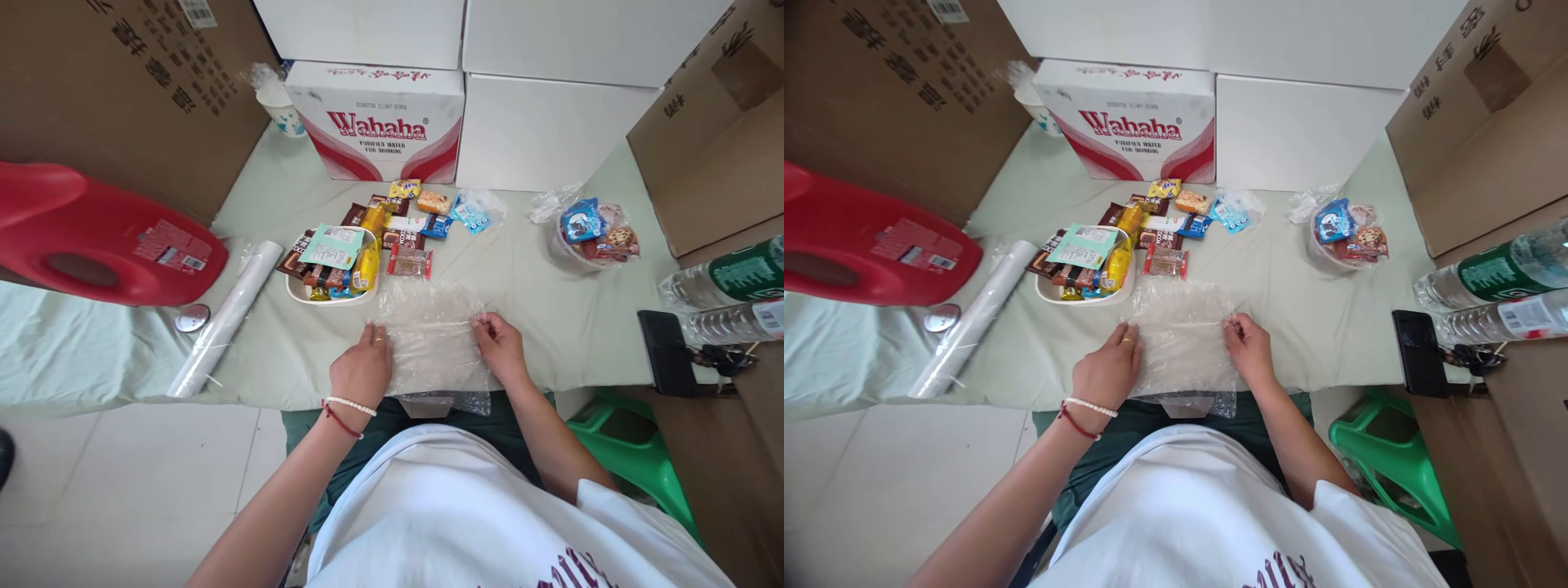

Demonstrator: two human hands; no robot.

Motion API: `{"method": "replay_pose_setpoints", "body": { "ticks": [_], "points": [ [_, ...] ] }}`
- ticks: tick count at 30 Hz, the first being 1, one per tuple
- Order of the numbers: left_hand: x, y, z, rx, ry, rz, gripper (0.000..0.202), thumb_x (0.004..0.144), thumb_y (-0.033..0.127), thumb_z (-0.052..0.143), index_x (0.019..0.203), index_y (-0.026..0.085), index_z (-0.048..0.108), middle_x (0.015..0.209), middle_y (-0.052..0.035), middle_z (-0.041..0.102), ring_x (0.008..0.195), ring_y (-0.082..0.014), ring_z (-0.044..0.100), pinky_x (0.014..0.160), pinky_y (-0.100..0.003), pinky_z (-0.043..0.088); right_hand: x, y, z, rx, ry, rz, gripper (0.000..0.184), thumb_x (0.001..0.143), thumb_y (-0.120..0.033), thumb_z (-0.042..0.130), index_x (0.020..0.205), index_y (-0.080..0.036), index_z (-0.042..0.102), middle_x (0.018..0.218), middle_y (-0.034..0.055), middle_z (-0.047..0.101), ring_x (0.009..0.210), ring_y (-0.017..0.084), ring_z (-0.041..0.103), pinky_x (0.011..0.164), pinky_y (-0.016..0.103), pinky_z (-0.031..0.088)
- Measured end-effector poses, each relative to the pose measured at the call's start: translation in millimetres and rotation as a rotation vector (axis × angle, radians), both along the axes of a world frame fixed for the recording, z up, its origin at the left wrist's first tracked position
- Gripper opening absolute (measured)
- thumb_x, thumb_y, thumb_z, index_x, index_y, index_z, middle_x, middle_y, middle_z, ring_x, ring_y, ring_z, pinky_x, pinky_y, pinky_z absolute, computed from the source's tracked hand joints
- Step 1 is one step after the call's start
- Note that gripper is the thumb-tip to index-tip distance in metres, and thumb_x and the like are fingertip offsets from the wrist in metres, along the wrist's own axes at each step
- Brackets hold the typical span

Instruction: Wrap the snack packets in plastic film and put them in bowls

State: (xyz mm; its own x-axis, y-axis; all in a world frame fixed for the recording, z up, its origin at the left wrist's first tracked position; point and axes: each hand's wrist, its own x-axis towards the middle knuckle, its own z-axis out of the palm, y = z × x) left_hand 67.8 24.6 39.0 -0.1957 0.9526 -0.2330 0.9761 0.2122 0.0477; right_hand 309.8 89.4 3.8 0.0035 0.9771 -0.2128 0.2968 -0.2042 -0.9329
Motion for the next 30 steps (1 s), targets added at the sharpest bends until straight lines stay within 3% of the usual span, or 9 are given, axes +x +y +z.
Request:
{"method": "replay_pose_setpoints", "body": {
  "ticks": [4,7,11,14,18,21,24,26,30],
  "points": [
    [-1.3,1.0,-2.9,0.141,0.066,-0.114,0.048,0.103,0.034,0.040,0.138,0.014,0.066,0.151,-0.0181,0.060,0.113,-0.0375,0.064,0.079,-0.046,0.058,10.4,8.2,-4.5,0.079,-0.141,0.013,0.034,0.089,-0.052,0.062,0.099,-0.021,0.071,0.077,0.0011,0.068,0.061,0.016,0.056,0.058,0.028,0.044],
    [-4.7,0.5,-7.5,0.204,0.054,-0.169,0.048,0.103,0.036,0.042,0.135,0.011,0.067,0.151,-0.0194,0.059,0.113,-0.0368,0.060,0.086,-0.048,0.055,20.6,14.4,-4.9,0.090,-0.198,0.026,0.035,0.087,-0.052,0.064,0.099,-0.020,0.072,0.077,0.0021,0.070,0.065,0.017,0.058,0.061,0.028,0.044],
    [-7.7,-0.8,-11.1,0.270,0.007,-0.158,0.048,0.103,0.044,0.045,0.133,0.015,0.069,0.149,-0.0177,0.061,0.114,-0.0352,0.059,0.095,-0.052,0.050,29.8,20.6,-3.2,0.069,-0.198,0.020,0.037,0.088,-0.055,0.062,0.096,-0.021,0.073,0.072,0.0009,0.067,0.062,0.017,0.055,0.059,0.028,0.042],
    [-6.5,-1.5,-16.6,0.338,-0.049,-0.111,0.044,0.102,0.043,0.047,0.129,0.019,0.071,0.154,-0.0169,0.057,0.130,-0.0401,0.054,0.103,-0.059,0.043,32.6,22.1,-2.3,0.051,-0.205,0.015,0.038,0.092,-0.057,0.057,0.092,-0.021,0.071,0.069,0.0003,0.065,0.059,0.017,0.053,0.058,0.028,0.041],
    [-6.6,-2.2,-31.5,0.445,-0.144,-0.090,0.044,0.102,0.036,0.049,0.140,0.020,0.065,0.165,-0.0177,0.045,0.154,-0.0397,0.036,0.119,-0.064,0.028,41.3,21.7,-1.6,0.030,-0.305,0.005,0.038,0.093,-0.056,0.054,0.090,-0.022,0.070,0.070,0.0014,0.068,0.059,0.018,0.056,0.060,0.030,0.043],
    [-10.9,-3.0,-41.7,0.483,-0.183,-0.171,0.053,0.102,0.029,0.049,0.154,0.027,0.053,0.169,-0.0131,0.039,0.160,-0.0345,0.030,0.127,-0.064,0.014,57.3,26.1,1.7,0.076,-0.504,-0.037,0.038,0.091,-0.054,0.053,0.093,-0.021,0.072,0.076,0.0049,0.072,0.069,0.022,0.063,0.068,0.033,0.045],
    [-15.5,-2.3,-45.8,0.444,-0.208,-0.275,0.058,0.102,0.021,0.044,0.159,0.036,0.046,0.168,-0.0063,0.040,0.161,-0.0298,0.028,0.129,-0.065,0.000,69.8,40.0,12.3,0.147,-0.693,-0.121,0.038,0.088,-0.051,0.054,0.097,-0.020,0.074,0.087,0.0093,0.076,0.076,0.025,0.065,0.075,0.037,0.047],
    [-17.3,-0.1,-45.6,0.411,-0.223,-0.299,0.056,0.104,0.023,0.041,0.159,0.035,0.044,0.168,-0.0065,0.040,0.160,-0.0292,0.030,0.129,-0.067,-0.004,66.0,54.9,23.9,0.209,-0.711,-0.126,0.038,0.088,-0.049,0.054,0.098,-0.019,0.074,0.090,0.0105,0.077,0.075,0.024,0.065,0.076,0.037,0.048],
    [-18.6,5.1,-42.5,0.362,-0.254,-0.281,0.053,0.107,0.035,0.040,0.159,0.029,0.045,0.168,-0.0115,0.039,0.157,-0.0328,0.037,0.124,-0.076,-0.005,18.1,97.0,52.6,0.361,-0.624,0.083,0.034,0.092,-0.045,0.053,0.098,-0.020,0.074,0.089,0.0083,0.076,0.076,0.022,0.067,0.076,0.034,0.049]
  ]
}}
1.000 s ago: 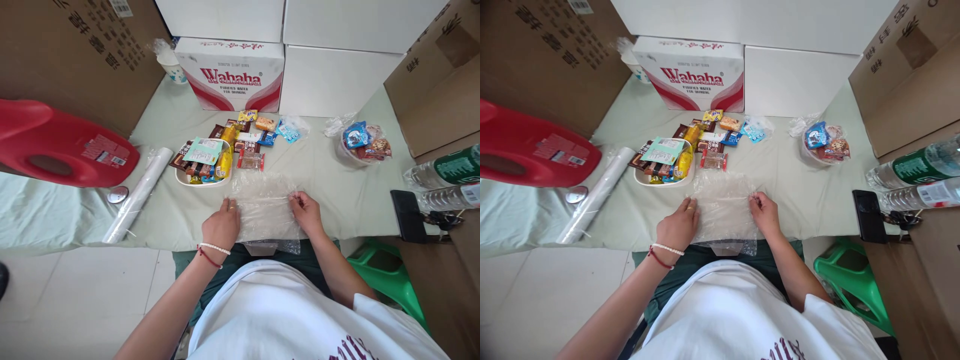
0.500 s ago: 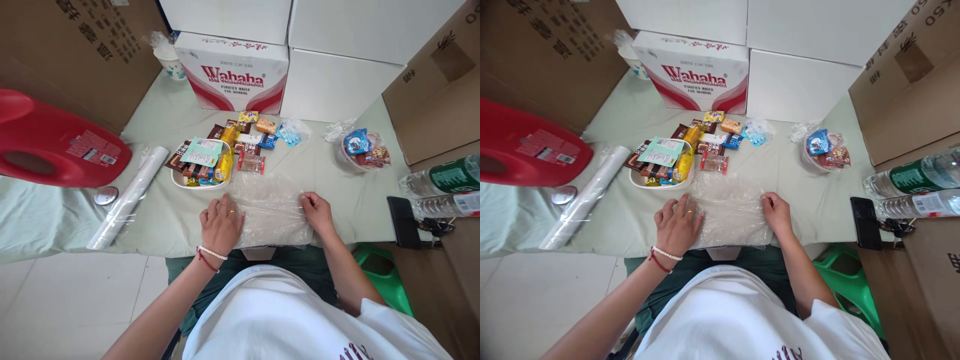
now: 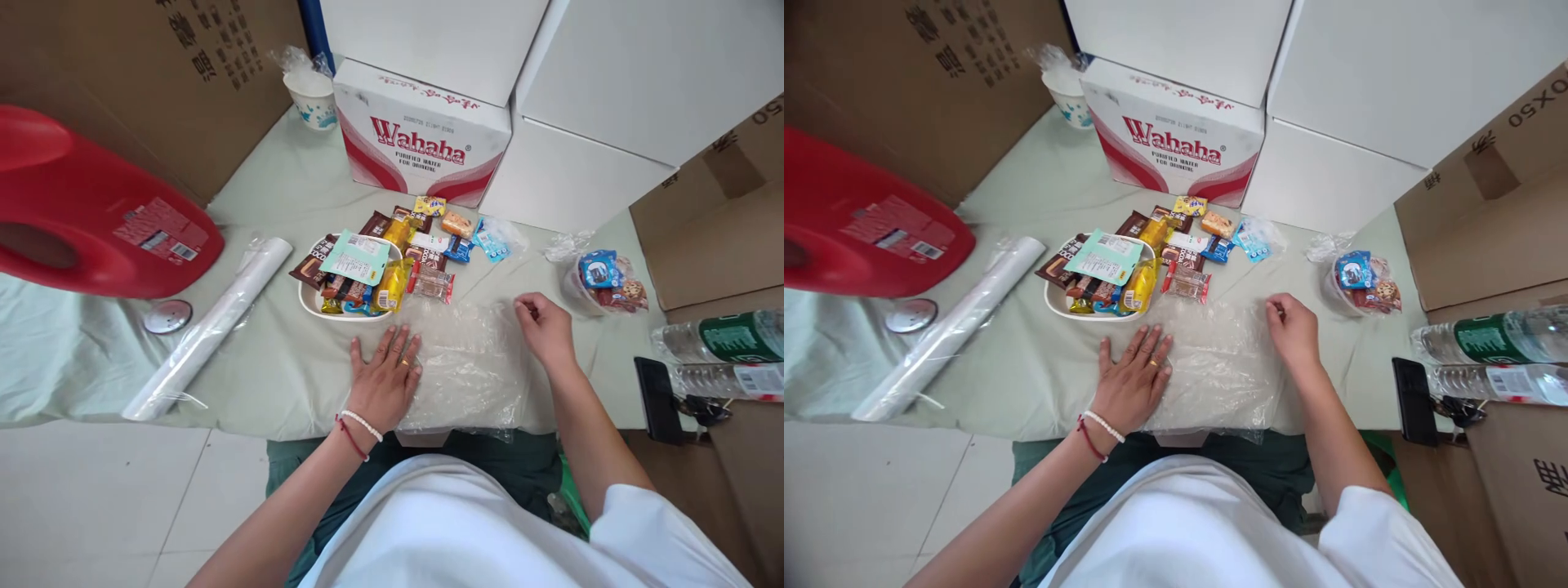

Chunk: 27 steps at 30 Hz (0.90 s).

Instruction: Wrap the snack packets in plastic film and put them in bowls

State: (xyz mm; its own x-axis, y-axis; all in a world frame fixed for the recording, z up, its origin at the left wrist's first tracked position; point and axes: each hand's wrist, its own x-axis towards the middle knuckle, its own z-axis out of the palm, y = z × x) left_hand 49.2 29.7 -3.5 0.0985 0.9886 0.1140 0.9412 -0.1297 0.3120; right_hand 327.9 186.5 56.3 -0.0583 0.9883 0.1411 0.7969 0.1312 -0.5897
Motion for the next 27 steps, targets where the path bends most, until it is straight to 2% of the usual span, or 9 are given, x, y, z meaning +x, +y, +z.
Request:
{"method": "replay_pose_setpoints", "body": {
  "ticks": [3,5,8,11,15,18,20,24,27],
  "points": [
    [-0.7,1.2,2.0,-0.019,-0.002,-0.005,0.053,0.107,0.040,0.039,0.158,0.028,0.046,0.168,-0.0119,0.039,0.156,-0.0342,0.037,0.124,-0.077,-0.001,-56.1,42.4,16.9,0.034,-0.112,0.178,0.028,0.094,-0.035,0.051,0.099,-0.021,0.075,0.091,0.0064,0.077,0.079,0.022,0.067,0.077,0.033,0.047],
    [-1.4,1.0,2.7,-0.024,0.002,-0.004,0.053,0.107,0.041,0.039,0.158,0.029,0.048,0.167,-0.0112,0.039,0.156,-0.0343,0.037,0.126,-0.076,0.001,-92.9,73.0,21.2,0.018,-0.246,0.245,0.027,0.095,-0.028,0.050,0.102,-0.021,0.075,0.094,0.0069,0.077,0.085,0.024,0.067,0.078,0.033,0.047],
    [-2.2,0.7,3.2,-0.025,0.005,-0.002,0.053,0.107,0.041,0.040,0.157,0.029,0.048,0.168,-0.0094,0.040,0.156,-0.0340,0.037,0.127,-0.074,0.005,-138.4,110.8,16.0,-0.018,-0.446,0.387,0.027,0.095,-0.024,0.055,0.112,-0.018,0.075,0.107,0.0109,0.076,0.103,0.029,0.064,0.087,0.036,0.047],
    [-2.8,0.9,2.9,-0.019,-0.003,0.002,0.053,0.106,0.041,0.042,0.157,0.029,0.050,0.168,-0.0086,0.040,0.156,-0.0340,0.038,0.128,-0.073,0.007,-166.8,128.1,5.8,-0.038,-0.603,0.532,0.036,0.094,-0.033,0.065,0.124,-0.014,0.072,0.121,0.0171,0.072,0.120,0.035,0.057,0.098,0.041,0.045],
    [-3.4,1.2,2.1,-0.010,-0.024,0.003,0.051,0.106,0.041,0.043,0.154,0.029,0.053,0.167,-0.0089,0.042,0.155,-0.0342,0.040,0.128,-0.072,0.006,-174.7,126.3,0.2,-0.128,-0.648,0.511,0.040,0.092,-0.039,0.070,0.122,-0.014,0.073,0.116,0.0187,0.073,0.116,0.035,0.059,0.097,0.042,0.045],
    [-3.7,1.0,1.7,-0.006,-0.043,0.003,0.051,0.106,0.041,0.042,0.154,0.027,0.054,0.166,-0.0094,0.042,0.154,-0.0340,0.040,0.128,-0.072,0.003,-161.7,126.4,1.9,-0.252,-0.560,0.538,0.028,0.090,-0.036,0.070,0.110,-0.015,0.075,0.100,0.0117,0.075,0.099,0.028,0.064,0.090,0.035,0.047],
    [-3.8,1.0,1.5,-0.004,-0.053,0.006,0.051,0.106,0.042,0.042,0.153,0.027,0.055,0.166,-0.0093,0.043,0.154,-0.0338,0.040,0.129,-0.071,0.002,-149.7,135.6,4.8,-0.278,-0.432,0.565,0.023,0.089,-0.033,0.069,0.104,-0.017,0.074,0.095,0.0076,0.074,0.091,0.023,0.064,0.086,0.032,0.047],
    [-4.0,1.4,1.5,0.006,-0.063,0.007,0.050,0.105,0.040,0.045,0.152,0.028,0.056,0.165,-0.0092,0.046,0.154,-0.0341,0.041,0.129,-0.071,0.004,-142.9,177.0,14.9,-0.078,-0.207,0.366,0.026,0.089,-0.029,0.061,0.110,-0.016,0.071,0.100,0.0075,0.074,0.091,0.024,0.063,0.086,0.036,0.050],
    [-4.0,1.7,2.2,0.013,-0.063,0.010,0.049,0.105,0.040,0.046,0.152,0.027,0.056,0.164,-0.0097,0.047,0.153,-0.0338,0.042,0.129,-0.071,0.003,-165.4,210.4,21.2,0.016,-0.186,0.317,0.028,0.091,-0.025,0.056,0.112,-0.015,0.071,0.107,0.0108,0.074,0.100,0.028,0.064,0.094,0.041,0.050]
  ]
}}
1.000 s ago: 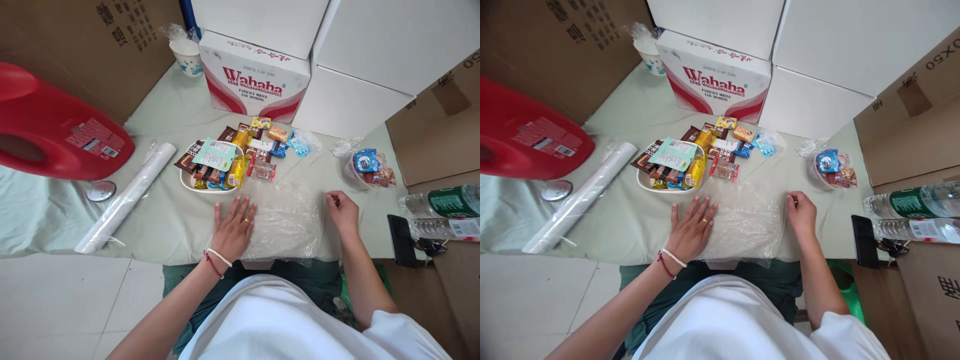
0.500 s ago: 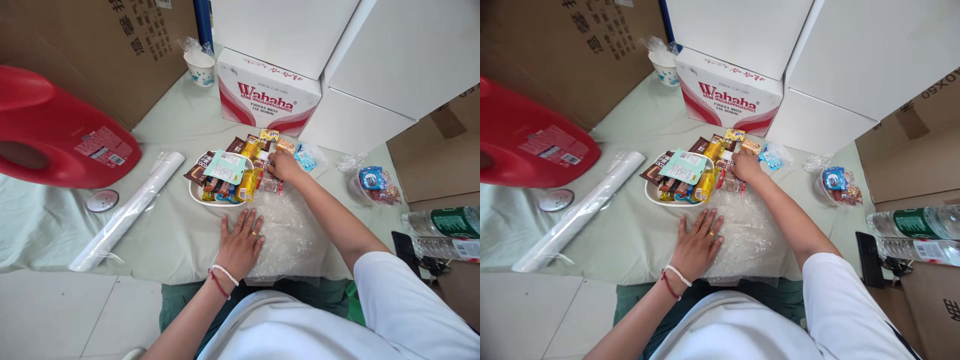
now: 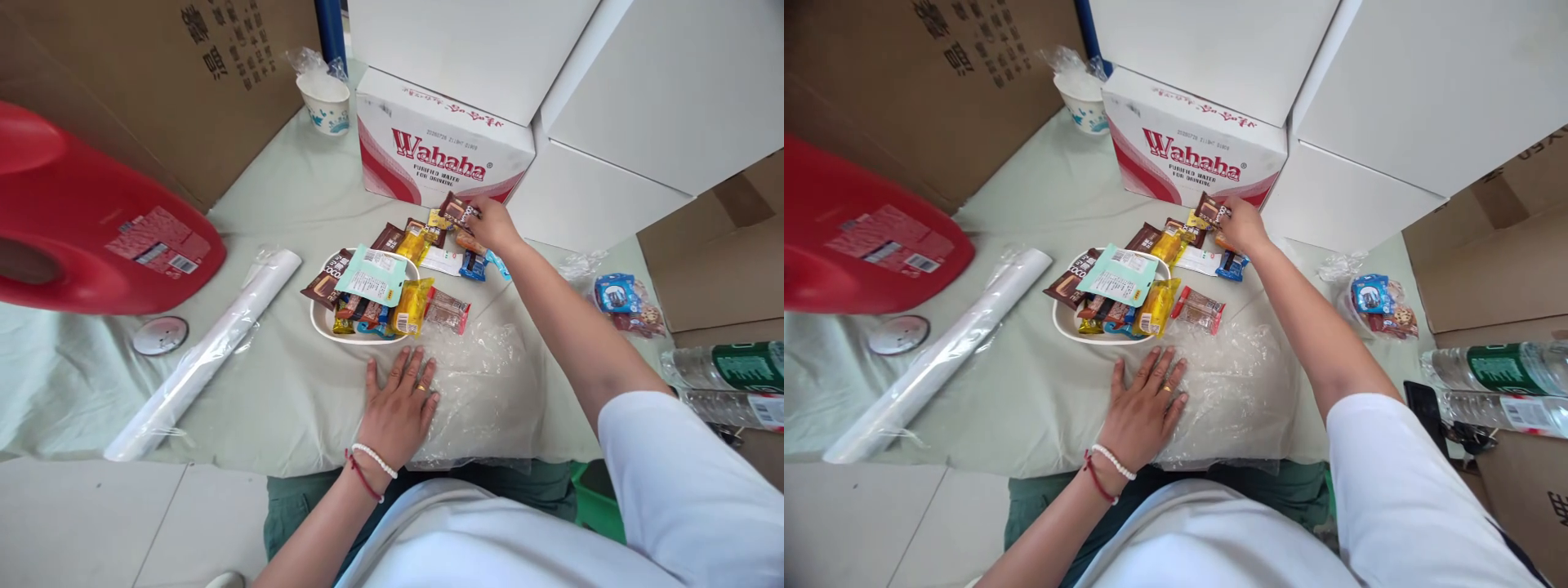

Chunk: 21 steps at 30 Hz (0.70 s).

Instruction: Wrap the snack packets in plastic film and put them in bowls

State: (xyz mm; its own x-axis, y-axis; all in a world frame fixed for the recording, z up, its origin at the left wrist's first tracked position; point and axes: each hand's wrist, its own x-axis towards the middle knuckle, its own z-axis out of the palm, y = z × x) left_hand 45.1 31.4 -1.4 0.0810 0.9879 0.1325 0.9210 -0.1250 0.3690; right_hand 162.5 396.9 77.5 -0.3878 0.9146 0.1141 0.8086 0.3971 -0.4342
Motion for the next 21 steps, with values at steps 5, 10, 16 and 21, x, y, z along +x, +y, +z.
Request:
{"method": "replay_pose_setpoints", "body": {
  "ticks": [5,10,16,21],
  "points": [
    [0.2,-0.3,1.1,0.007,0.008,0.005,0.048,0.106,0.041,0.045,0.150,0.026,0.058,0.163,-0.0087,0.047,0.154,-0.0315,0.042,0.130,-0.068,0.000,-59.0,25.4,-5.3,-0.188,-0.140,0.098,0.031,0.089,-0.020,0.057,0.116,-0.013,0.072,0.108,0.0119,0.076,0.100,0.026,0.066,0.093,0.038,0.053],
    [0.7,-0.1,1.2,0.019,-0.017,0.023,0.048,0.105,0.045,0.048,0.149,0.028,0.059,0.162,-0.0072,0.049,0.153,-0.0294,0.043,0.131,-0.065,-0.003,-84.2,29.0,-14.0,-0.260,-0.434,0.186,0.035,0.086,-0.022,0.069,0.120,-0.014,0.074,0.116,0.0184,0.075,0.107,0.031,0.067,0.094,0.038,0.052],
    [1.2,0.3,0.8,0.017,-0.026,0.032,0.048,0.104,0.045,0.051,0.148,0.029,0.061,0.160,-0.0083,0.052,0.151,-0.0308,0.045,0.131,-0.066,0.002,-81.1,20.2,-7.6,-0.231,-0.606,0.243,0.039,0.092,-0.027,0.067,0.127,-0.011,0.073,0.130,0.0228,0.070,0.116,0.034,0.066,0.099,0.039,0.050],
    [1.5,-0.1,1.5,0.013,-0.013,0.033,0.048,0.104,0.046,0.050,0.148,0.029,0.060,0.160,-0.0082,0.052,0.152,-0.0305,0.044,0.132,-0.065,0.004,-76.6,12.9,-1.8,-0.252,-0.576,0.216,0.038,0.091,-0.029,0.070,0.124,-0.012,0.075,0.122,0.0192,0.075,0.110,0.029,0.069,0.095,0.035,0.052]
  ]
}}
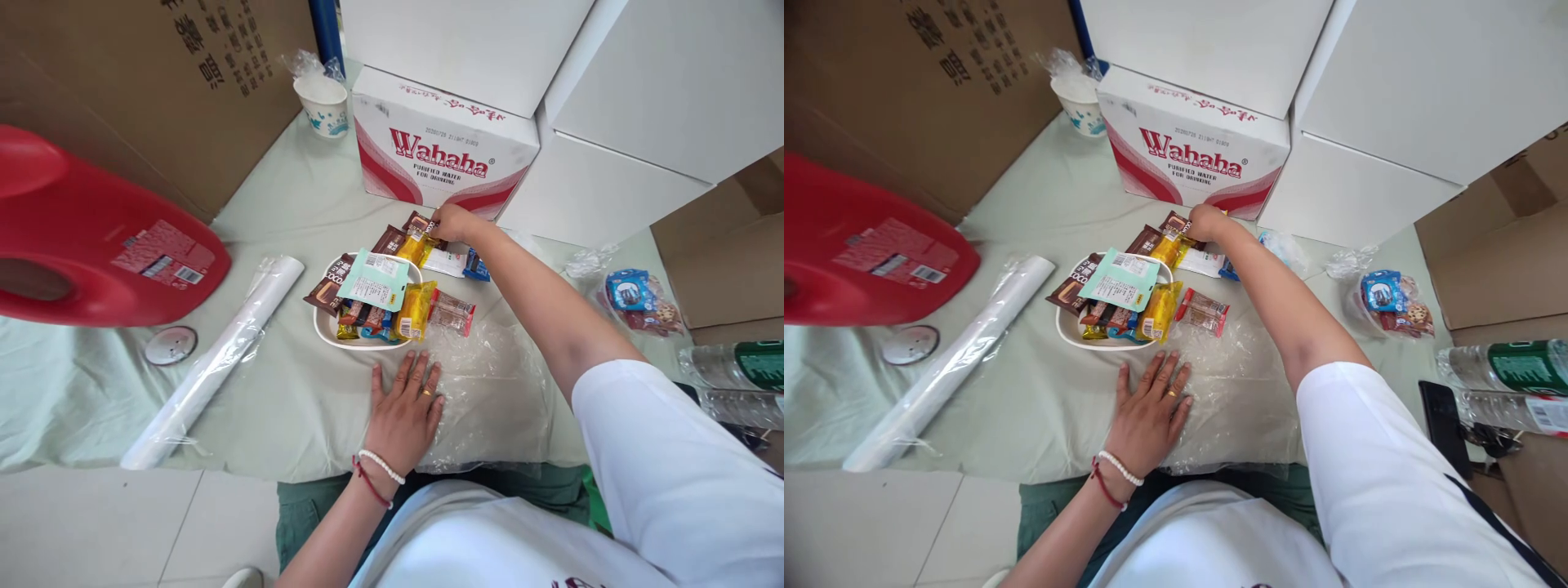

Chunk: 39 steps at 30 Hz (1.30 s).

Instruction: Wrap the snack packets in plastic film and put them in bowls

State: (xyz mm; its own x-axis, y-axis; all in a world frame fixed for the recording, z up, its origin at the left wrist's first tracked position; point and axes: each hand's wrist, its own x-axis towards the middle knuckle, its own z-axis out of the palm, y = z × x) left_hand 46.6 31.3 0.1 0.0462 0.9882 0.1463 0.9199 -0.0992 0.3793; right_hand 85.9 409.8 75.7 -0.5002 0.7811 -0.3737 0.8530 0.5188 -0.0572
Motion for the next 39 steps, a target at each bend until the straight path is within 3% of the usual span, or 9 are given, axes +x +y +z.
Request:
{"method": "replay_pose_setpoints", "body": {
  "ticks": [7,11,14,16,20,24,31,35,39],
  "points": [
    [-1.1,0.0,0.1,-0.027,0.033,-0.029,0.048,0.106,0.041,0.045,0.150,0.028,0.058,0.163,-0.0098,0.048,0.154,-0.0321,0.042,0.130,-0.068,0.008,12.4,-6.1,-5.8,-0.095,0.231,-0.193,0.026,0.076,-0.021,0.080,0.100,-0.012,0.077,0.094,0.0122,0.076,0.091,0.026,0.069,0.087,0.036,0.053],
    [0.0,0.1,-1.0,-0.041,0.033,-0.026,0.049,0.106,0.040,0.044,0.152,0.027,0.056,0.163,-0.0108,0.047,0.154,-0.0325,0.041,0.130,-0.069,0.009,35.8,-16.2,-4.6,0.149,0.513,-0.289,0.032,0.079,-0.025,0.073,0.109,-0.014,0.071,0.107,0.0128,0.071,0.104,0.028,0.063,0.094,0.040,0.051],
    [0.8,-0.4,0.1,-0.056,0.029,-0.027,0.050,0.106,0.040,0.043,0.152,0.027,0.055,0.164,-0.0108,0.046,0.155,-0.0323,0.039,0.129,-0.069,0.008,71.0,-49.8,7.5,0.284,0.717,-0.300,0.033,0.085,-0.028,0.062,0.115,-0.016,0.063,0.110,0.0108,0.067,0.102,0.027,0.059,0.091,0.040,0.050],
    [0.7,-0.7,1.1,-0.064,0.030,-0.025,0.050,0.106,0.040,0.043,0.153,0.027,0.055,0.164,-0.0112,0.046,0.155,-0.0326,0.039,0.129,-0.069,0.008,100.2,-88.6,16.7,0.194,0.758,-0.202,0.032,0.084,-0.031,0.062,0.113,-0.018,0.060,0.104,0.0069,0.066,0.094,0.025,0.058,0.086,0.037,0.049],
    [0.4,-0.8,-0.4,-0.066,0.051,-0.032,0.051,0.106,0.040,0.041,0.153,0.025,0.055,0.165,-0.0118,0.045,0.156,-0.0325,0.038,0.128,-0.070,0.008,150.6,-182.3,14.6,-0.054,0.686,0.104,0.029,0.077,-0.027,0.067,0.103,-0.020,0.058,0.099,0.0052,0.062,0.088,0.022,0.055,0.080,0.033,0.045],
    [1.8,0.4,-4.7,-0.043,0.077,-0.011,0.058,0.106,0.041,0.040,0.159,0.018,0.045,0.163,-0.0167,0.046,0.155,-0.0312,0.039,0.129,-0.067,0.008,177.1,-246.8,-12.8,0.020,0.463,0.244,0.028,0.080,-0.017,0.065,0.108,-0.017,0.060,0.113,0.0136,0.062,0.103,0.029,0.053,0.088,0.039,0.043],
    [4.2,1.2,-5.0,-0.057,0.124,-0.008,0.058,0.105,0.042,0.038,0.155,0.015,0.049,0.164,-0.0182,0.045,0.155,-0.0317,0.040,0.128,-0.067,0.012,193.1,-266.1,-20.6,-0.040,0.481,0.280,0.037,0.091,-0.051,0.074,0.108,-0.019,0.064,0.138,0.0166,0.060,0.121,0.032,0.053,0.099,0.044,0.041],
    [6.4,0.4,-5.4,-0.061,0.133,0.012,0.060,0.104,0.042,0.038,0.159,0.017,0.045,0.164,-0.0180,0.045,0.155,-0.0331,0.040,0.127,-0.068,0.015,178.7,-270.5,-17.3,-0.045,0.344,0.228,0.048,0.088,-0.043,0.080,0.126,-0.018,0.063,0.119,0.0150,0.070,0.114,0.033,0.057,0.095,0.043,0.041],
    [5.6,-3.9,-6.3,-0.082,0.160,0.021,0.061,0.106,0.043,0.034,0.163,0.020,0.038,0.165,-0.0173,0.042,0.156,-0.0336,0.038,0.125,-0.074,0.008,169.0,-279.2,-20.4,0.019,0.248,0.230,0.055,0.088,-0.031,0.078,0.138,-0.018,0.059,0.126,0.0169,0.068,0.118,0.035,0.056,0.095,0.044,0.042]
  ]
}}
